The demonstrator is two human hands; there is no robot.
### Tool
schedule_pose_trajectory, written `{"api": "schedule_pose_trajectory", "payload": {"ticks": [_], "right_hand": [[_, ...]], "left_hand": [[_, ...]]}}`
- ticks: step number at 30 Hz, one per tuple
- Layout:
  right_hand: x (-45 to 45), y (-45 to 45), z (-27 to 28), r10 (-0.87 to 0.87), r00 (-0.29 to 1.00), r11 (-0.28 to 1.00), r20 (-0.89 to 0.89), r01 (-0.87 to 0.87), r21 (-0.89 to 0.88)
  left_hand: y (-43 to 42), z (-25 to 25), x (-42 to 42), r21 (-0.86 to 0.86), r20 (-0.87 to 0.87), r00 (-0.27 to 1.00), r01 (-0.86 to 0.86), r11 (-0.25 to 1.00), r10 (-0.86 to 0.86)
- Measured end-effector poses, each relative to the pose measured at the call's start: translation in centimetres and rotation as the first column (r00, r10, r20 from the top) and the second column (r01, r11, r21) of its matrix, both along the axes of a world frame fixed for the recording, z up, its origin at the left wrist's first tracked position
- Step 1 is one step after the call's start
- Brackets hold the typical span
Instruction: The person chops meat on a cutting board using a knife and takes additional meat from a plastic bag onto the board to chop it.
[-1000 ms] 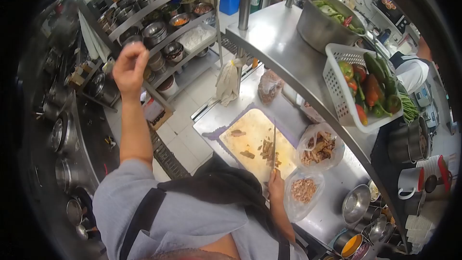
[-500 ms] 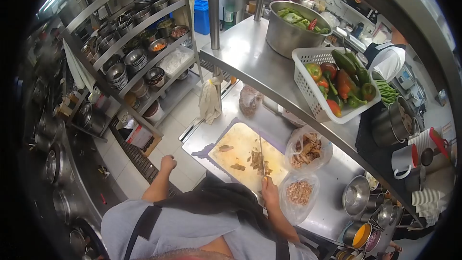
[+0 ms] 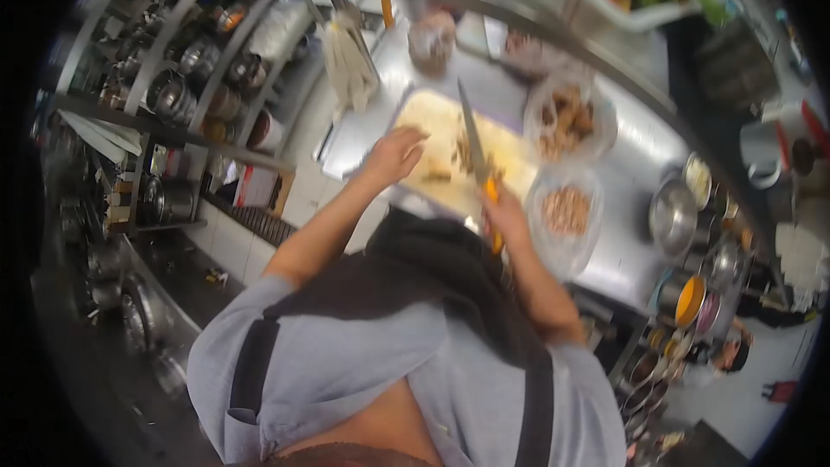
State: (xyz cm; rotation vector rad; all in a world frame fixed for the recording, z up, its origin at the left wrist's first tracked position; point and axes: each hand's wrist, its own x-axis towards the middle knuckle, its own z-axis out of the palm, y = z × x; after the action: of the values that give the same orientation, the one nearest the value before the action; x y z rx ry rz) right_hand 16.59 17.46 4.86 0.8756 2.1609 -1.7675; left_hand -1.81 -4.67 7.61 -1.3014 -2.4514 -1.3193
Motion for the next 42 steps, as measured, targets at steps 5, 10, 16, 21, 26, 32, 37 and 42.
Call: {"api": "schedule_pose_trajectory", "payload": {"ticks": [5,10,16,21,26,32,37,42], "right_hand": [[-0.4,-0.8,3.1,-0.109,0.994,0.958,-0.016,0.1,-0.268],[0.4,-0.7,4.1,-0.205,0.978,0.911,-0.031,0.179,-0.373],[2.3,0.0,2.9,-0.126,0.991,0.979,-0.053,0.116,-0.168],[2.1,-1.3,2.5,-0.007,0.996,0.986,0.085,-0.007,0.165],[1.6,-2.7,-0.1,0.247,0.969,0.879,0.026,-0.235,0.414],[1.7,-1.9,-1.0,0.121,0.988,0.921,0.101,-0.149,0.36],[1.9,-1.6,0.8,0.177,0.982,0.882,0.063,-0.187,0.432],[1.9,-2.4,1.1,0.223,0.975,0.891,0.025,-0.214,0.4]], "left_hand": [[5.3,-2.1,3.0,0.012,-0.042,0.968,0.246,0.969,-0.246],[5.1,-4.9,4.3,-0.192,0.048,0.975,0.22,0.956,-0.215],[3.1,-5.2,0.3,-0.173,0.032,0.999,-0.024,0.985,0.03],[1.9,-5.5,0.9,-0.592,-0.018,0.995,0.071,0.802,-0.101],[2.4,-6.5,3.0,-0.534,0.044,0.994,0.108,0.838,-0.1],[4.5,-7.6,2.2,-0.253,-0.079,0.966,0.218,0.943,-0.245],[4.4,-7.7,2.6,-0.19,-0.087,0.993,0.056,0.98,-0.074],[4.3,-8.0,3.0,-0.286,-0.012,0.999,0.026,0.958,-0.03]]}}
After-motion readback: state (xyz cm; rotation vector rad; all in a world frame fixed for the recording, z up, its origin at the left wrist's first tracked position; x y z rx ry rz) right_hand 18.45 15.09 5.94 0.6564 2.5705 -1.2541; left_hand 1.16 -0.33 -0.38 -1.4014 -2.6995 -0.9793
